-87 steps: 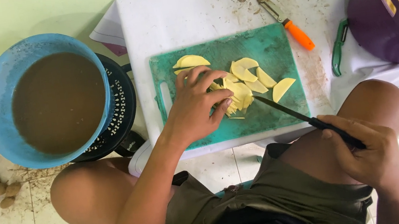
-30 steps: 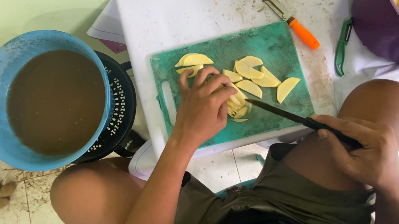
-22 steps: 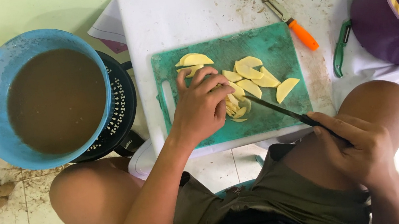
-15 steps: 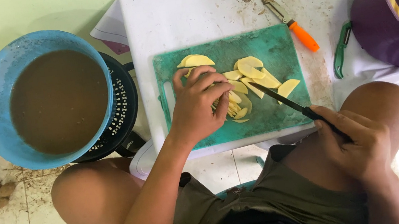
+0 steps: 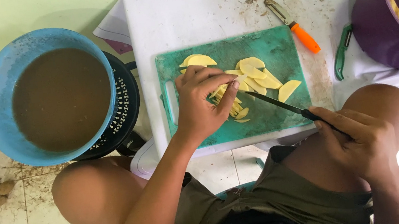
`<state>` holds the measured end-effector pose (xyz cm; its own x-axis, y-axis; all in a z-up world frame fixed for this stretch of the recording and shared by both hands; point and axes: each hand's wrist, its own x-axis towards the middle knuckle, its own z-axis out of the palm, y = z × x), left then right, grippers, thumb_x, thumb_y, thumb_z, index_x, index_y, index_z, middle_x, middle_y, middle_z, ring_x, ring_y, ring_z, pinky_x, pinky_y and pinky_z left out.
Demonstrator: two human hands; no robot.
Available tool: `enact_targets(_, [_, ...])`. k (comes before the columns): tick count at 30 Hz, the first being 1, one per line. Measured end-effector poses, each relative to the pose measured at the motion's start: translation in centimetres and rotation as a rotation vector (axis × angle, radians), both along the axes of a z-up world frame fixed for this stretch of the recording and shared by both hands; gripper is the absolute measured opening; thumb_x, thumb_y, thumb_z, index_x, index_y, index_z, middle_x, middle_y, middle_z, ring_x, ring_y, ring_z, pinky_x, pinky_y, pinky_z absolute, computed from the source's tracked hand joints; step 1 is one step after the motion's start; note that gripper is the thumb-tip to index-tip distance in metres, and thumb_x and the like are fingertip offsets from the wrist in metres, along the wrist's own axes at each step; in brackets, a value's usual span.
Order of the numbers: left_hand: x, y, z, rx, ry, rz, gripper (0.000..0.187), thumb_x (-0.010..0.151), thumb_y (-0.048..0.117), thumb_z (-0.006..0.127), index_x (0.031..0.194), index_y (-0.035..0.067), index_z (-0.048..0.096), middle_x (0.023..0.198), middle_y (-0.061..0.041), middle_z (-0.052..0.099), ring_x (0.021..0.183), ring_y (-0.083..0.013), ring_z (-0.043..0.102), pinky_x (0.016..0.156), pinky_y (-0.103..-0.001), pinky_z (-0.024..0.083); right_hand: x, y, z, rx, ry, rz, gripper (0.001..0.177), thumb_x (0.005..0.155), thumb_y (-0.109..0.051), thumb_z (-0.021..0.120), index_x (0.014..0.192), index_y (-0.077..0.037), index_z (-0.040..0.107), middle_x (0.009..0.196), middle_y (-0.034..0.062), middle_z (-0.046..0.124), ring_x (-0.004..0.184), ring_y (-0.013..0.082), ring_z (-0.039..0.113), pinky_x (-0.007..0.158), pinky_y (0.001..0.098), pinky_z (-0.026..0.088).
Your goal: Cutting peeled potato slices into thin strips using a knife on a cutting board while sitting on the floor.
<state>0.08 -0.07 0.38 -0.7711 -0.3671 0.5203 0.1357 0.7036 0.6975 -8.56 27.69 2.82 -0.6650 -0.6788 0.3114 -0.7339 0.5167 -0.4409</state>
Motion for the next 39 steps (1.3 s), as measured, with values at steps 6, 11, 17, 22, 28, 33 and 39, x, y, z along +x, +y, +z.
enact_targets(6, [0.3, -0.3, 0.3, 0.055, 0.035, 0.03, 0.009, 0.091, 0.012, 0.075, 0.1, 0.011, 0.076, 0.094, 0.005, 0.077, 0.089, -0.0152, 0.058, 0.1, -0.036, 0.033, -0.6, -1.1, 0.1, 0.015, 0.104, -0.009, 0.031, 0.089, 0.007, 0.075, 0.117, -0.003, 0.082, 0.088, 0.0077, 0.074, 0.056, 0.0163, 0.056, 0.052, 0.0291, 0.041])
enact_targets(11, [0.2, -1.1, -0.1, 0.046, 0.02, 0.022, 0.015, 0.089, 0.007, 0.075, 0.104, 0.009, 0.076, 0.095, 0.002, 0.077, 0.093, -0.0156, 0.06, 0.1, -0.036, 0.034, -2.4, -0.8, 0.2, 0.022, 0.043, -0.049, 0.031, 0.088, 0.0, 0.081, 0.119, -0.007, 0.082, 0.079, 0.0054, 0.071, 0.051, 0.0138, 0.046, 0.049, 0.0289, 0.032])
enact_targets(17, [-1.8, -1.9, -0.3, -0.063, -0.099, -0.059, 0.017, 0.085, 0.007, 0.075, 0.099, 0.015, 0.078, 0.093, 0.006, 0.076, 0.092, -0.0157, 0.059, 0.097, -0.04, 0.033, -7.6, 3.4, 0.8, 0.085, -0.271, 0.039, 0.036, 0.079, 0.003, 0.074, 0.114, -0.005, 0.077, 0.078, 0.0088, 0.067, 0.059, 0.0201, 0.052, 0.058, 0.0308, 0.04])
enact_targets(22, [-4.0, -1.1, -0.6, -0.119, -0.342, -0.157, 0.026, 0.081, 0.003, 0.069, 0.093, 0.023, 0.081, 0.093, 0.012, 0.08, 0.089, -0.0136, 0.06, 0.094, -0.043, 0.028, -10.3, 4.2, 0.0, 0.23, -0.356, 0.065, 0.036, 0.074, -0.002, 0.077, 0.109, -0.01, 0.082, 0.067, 0.0101, 0.071, 0.052, 0.022, 0.057, 0.054, 0.0333, 0.044])
enact_targets(28, [-4.7, -0.4, -1.8, -0.13, -0.344, -0.209, 0.02, 0.078, 0.001, 0.068, 0.083, 0.018, 0.079, 0.076, 0.008, 0.074, 0.083, -0.0169, 0.051, 0.098, -0.045, 0.026, -11.4, 3.7, -1.5, 0.172, -0.24, 0.061, 0.034, 0.078, 0.003, 0.079, 0.111, -0.007, 0.079, 0.092, 0.0083, 0.077, 0.08, 0.022, 0.066, 0.077, 0.0343, 0.052])
enact_targets(33, [-4.6, -0.6, -1.9, -0.204, -0.333, -0.171, 0.021, 0.077, 0.004, 0.073, 0.09, 0.018, 0.079, 0.084, 0.009, 0.074, 0.087, -0.0185, 0.052, 0.101, -0.052, 0.024, -11.2, 4.4, -2.1, 0.123, -0.239, 0.056, 0.037, 0.077, 0.009, 0.077, 0.11, -0.008, 0.08, 0.101, 0.007, 0.075, 0.088, 0.0211, 0.065, 0.079, 0.0325, 0.051])
enact_targets(39, [-3.3, -2.7, 1.0, -0.212, -0.207, -0.074, 0.026, 0.088, 0.008, 0.074, 0.107, 0.024, 0.078, 0.11, 0.012, 0.076, 0.101, -0.0155, 0.06, 0.102, -0.047, 0.026, -11.6, 1.7, -3.3, 0.051, -0.091, 0.103, 0.036, 0.08, 0.014, 0.076, 0.112, 0.0, 0.078, 0.099, 0.0151, 0.074, 0.084, 0.0253, 0.062, 0.076, 0.035, 0.051])
